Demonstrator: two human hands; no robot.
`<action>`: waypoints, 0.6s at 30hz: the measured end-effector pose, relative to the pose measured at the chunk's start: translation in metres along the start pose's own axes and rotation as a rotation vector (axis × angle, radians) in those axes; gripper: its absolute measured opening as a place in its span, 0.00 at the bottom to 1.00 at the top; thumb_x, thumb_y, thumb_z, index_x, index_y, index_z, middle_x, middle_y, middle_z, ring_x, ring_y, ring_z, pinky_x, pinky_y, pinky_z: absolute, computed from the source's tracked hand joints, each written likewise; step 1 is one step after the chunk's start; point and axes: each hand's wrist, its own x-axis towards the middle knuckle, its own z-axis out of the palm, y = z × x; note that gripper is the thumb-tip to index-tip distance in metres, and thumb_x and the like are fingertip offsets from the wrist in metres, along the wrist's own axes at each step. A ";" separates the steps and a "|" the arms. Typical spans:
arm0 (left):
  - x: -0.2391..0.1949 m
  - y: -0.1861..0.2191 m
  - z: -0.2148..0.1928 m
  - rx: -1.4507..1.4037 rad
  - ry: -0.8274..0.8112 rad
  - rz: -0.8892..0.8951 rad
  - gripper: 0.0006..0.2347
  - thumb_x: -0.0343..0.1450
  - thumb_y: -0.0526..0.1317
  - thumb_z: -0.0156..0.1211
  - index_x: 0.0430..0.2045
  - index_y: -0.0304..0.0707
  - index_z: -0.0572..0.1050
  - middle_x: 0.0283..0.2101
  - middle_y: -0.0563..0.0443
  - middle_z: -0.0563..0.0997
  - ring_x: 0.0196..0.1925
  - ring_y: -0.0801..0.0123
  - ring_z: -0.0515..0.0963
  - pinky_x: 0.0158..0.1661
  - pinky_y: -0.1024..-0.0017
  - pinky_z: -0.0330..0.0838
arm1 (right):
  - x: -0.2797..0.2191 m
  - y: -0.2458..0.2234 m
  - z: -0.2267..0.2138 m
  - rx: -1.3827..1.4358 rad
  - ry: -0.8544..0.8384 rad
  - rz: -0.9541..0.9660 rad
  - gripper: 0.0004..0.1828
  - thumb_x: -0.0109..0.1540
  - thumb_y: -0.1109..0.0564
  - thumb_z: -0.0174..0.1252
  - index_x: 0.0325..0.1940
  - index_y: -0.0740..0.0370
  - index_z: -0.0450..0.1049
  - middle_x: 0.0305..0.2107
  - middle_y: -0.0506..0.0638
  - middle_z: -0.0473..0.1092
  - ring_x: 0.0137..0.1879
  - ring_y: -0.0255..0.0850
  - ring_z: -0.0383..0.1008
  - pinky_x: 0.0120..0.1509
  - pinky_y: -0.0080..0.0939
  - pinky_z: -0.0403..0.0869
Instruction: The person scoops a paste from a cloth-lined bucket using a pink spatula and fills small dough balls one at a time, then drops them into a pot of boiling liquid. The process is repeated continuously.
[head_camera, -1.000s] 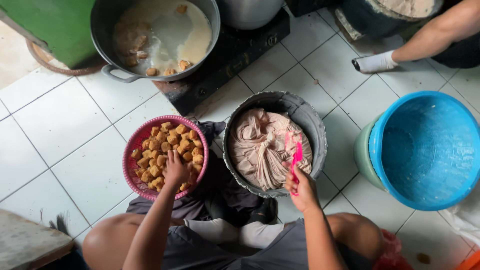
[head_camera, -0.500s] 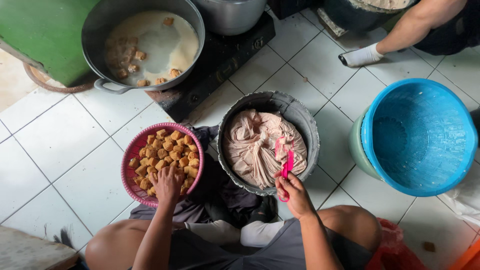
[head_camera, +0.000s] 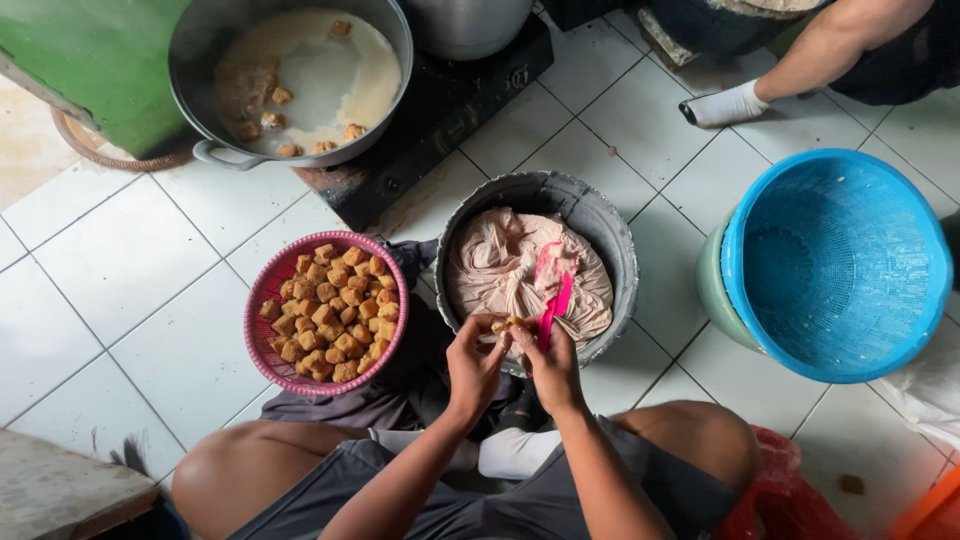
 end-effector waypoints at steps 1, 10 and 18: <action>-0.002 0.002 0.001 -0.107 -0.019 -0.027 0.06 0.71 0.29 0.63 0.39 0.30 0.75 0.41 0.50 0.82 0.41 0.75 0.81 0.44 0.76 0.77 | 0.000 0.000 -0.004 -0.038 -0.017 -0.044 0.09 0.65 0.57 0.62 0.46 0.63 0.74 0.29 0.40 0.69 0.30 0.25 0.61 0.32 0.28 0.61; 0.006 0.003 -0.020 -0.516 -0.280 -0.469 0.07 0.76 0.34 0.51 0.45 0.33 0.72 0.45 0.51 0.81 0.47 0.74 0.81 0.47 0.73 0.76 | 0.001 -0.001 -0.015 0.040 -0.081 -0.032 0.08 0.66 0.59 0.60 0.48 0.63 0.73 0.28 0.39 0.68 0.29 0.24 0.61 0.32 0.27 0.61; 0.035 0.013 -0.013 -0.563 -0.055 -0.421 0.05 0.75 0.34 0.56 0.39 0.30 0.72 0.42 0.47 0.83 0.41 0.68 0.84 0.44 0.66 0.82 | -0.023 -0.035 -0.009 -0.016 -0.207 -0.048 0.25 0.75 0.45 0.38 0.48 0.65 0.77 0.21 0.37 0.58 0.25 0.25 0.53 0.29 0.28 0.54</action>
